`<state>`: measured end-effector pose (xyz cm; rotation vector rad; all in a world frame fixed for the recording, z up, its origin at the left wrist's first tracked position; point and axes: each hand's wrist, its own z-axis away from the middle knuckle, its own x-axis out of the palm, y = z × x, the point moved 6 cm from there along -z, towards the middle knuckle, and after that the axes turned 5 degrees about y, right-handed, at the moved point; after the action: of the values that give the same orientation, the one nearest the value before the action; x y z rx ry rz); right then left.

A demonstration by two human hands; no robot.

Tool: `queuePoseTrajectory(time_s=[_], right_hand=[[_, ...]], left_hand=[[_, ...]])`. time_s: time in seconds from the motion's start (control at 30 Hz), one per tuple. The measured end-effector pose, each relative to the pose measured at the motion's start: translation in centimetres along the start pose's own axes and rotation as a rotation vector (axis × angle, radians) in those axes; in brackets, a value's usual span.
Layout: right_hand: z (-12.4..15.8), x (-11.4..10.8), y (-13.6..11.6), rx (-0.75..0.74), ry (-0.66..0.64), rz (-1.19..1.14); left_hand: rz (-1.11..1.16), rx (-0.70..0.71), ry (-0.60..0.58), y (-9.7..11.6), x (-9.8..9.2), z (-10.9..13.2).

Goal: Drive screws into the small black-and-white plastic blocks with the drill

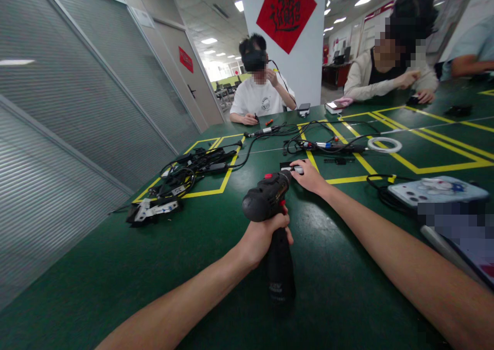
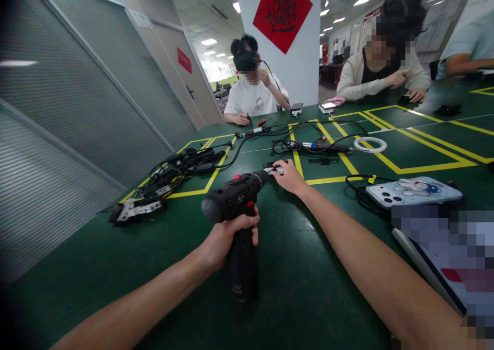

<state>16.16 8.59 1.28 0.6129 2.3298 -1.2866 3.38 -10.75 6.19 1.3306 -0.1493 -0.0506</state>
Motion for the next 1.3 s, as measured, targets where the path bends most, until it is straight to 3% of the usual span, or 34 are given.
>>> queuePoseTrajectory(time_s=[1.3], right_hand=[[-0.06,0.17,0.37,-0.003,0.003,0.003]], left_hand=[[0.004,0.016,-0.010,-0.09,-0.09,-0.07]])
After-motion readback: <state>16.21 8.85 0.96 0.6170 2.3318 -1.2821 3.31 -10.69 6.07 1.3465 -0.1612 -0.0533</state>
